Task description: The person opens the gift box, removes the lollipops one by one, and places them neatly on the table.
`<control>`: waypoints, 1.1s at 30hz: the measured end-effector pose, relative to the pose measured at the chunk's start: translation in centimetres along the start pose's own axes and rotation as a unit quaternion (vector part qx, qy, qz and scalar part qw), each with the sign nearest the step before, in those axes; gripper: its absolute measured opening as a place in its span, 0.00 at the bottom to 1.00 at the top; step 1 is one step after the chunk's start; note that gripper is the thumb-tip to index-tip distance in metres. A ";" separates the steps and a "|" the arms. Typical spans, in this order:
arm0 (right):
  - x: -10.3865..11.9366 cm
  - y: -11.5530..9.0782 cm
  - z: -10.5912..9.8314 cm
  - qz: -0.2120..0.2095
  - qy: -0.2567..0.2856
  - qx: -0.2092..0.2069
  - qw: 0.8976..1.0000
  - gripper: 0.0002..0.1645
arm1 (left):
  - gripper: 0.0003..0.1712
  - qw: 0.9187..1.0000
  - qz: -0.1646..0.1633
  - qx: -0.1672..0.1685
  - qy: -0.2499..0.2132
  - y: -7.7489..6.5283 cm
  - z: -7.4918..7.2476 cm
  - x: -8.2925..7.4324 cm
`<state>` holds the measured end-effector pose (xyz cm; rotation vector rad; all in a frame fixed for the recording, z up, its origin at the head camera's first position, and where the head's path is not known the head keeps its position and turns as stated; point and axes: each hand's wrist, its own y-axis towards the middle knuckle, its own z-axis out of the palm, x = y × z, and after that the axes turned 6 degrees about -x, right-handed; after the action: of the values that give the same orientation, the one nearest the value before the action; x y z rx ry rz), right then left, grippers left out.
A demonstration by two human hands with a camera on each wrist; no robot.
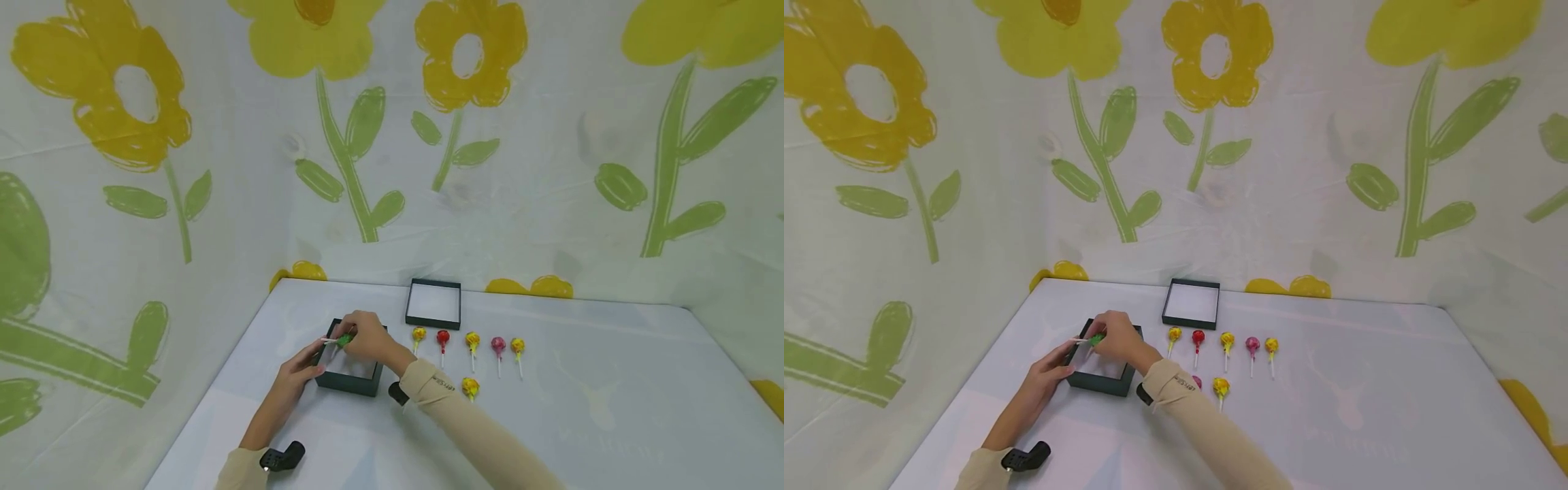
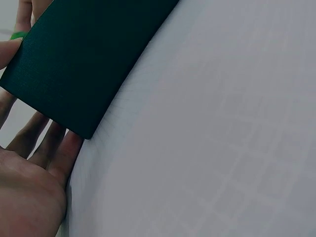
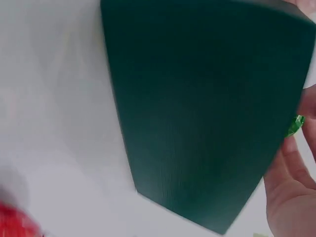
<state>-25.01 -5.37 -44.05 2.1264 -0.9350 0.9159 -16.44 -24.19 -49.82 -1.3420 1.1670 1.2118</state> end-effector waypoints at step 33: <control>1.0 -4.6 -8.3 -0.039 -0.029 -0.019 0.999 0.12 | 0.30 0.999 0.035 0.006 0.038 -0.3 0.3 -0.5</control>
<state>-23.65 3.10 -39.92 2.1517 -0.8838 0.7945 -16.19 -23.82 -49.34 -1.3575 1.2831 1.2105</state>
